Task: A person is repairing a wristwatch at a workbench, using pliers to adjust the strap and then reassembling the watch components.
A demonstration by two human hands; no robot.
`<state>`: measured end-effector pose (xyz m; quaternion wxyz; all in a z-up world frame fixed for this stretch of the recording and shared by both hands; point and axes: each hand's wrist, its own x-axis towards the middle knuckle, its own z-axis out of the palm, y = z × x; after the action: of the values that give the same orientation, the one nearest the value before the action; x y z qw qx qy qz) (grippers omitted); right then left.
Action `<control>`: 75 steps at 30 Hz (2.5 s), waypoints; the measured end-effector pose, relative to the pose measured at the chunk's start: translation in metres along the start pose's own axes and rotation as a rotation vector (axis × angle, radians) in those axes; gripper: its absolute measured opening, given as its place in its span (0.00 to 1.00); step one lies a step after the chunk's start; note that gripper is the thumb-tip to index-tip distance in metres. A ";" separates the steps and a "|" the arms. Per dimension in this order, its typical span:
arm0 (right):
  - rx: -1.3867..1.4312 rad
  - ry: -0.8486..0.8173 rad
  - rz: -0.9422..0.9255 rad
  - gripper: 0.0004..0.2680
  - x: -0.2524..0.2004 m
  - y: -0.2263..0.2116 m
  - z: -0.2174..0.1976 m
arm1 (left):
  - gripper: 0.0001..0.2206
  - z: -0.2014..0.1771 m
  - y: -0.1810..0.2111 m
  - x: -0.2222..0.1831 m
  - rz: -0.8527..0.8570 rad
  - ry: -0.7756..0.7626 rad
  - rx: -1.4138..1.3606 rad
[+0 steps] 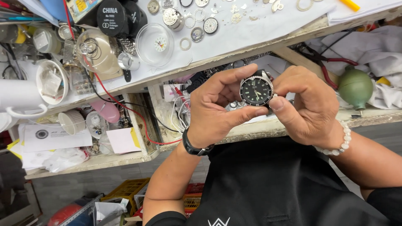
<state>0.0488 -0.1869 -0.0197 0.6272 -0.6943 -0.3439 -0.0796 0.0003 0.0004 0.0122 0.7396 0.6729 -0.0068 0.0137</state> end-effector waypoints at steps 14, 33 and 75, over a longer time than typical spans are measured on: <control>-0.057 -0.004 -0.041 0.05 0.004 -0.016 0.001 | 0.32 -0.006 -0.014 0.000 -0.139 -0.111 -0.378; 0.020 0.059 0.154 0.07 -0.016 0.007 0.008 | 0.24 0.002 -0.011 -0.002 0.285 0.064 0.426; -0.139 -0.211 0.021 0.17 -0.015 0.027 0.001 | 0.22 0.000 -0.009 -0.006 0.315 0.040 0.492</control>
<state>0.0530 -0.1913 -0.0501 0.5389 -0.7441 -0.3942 -0.0232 -0.0050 -0.0006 0.0035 0.5427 0.8224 -0.0931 0.1431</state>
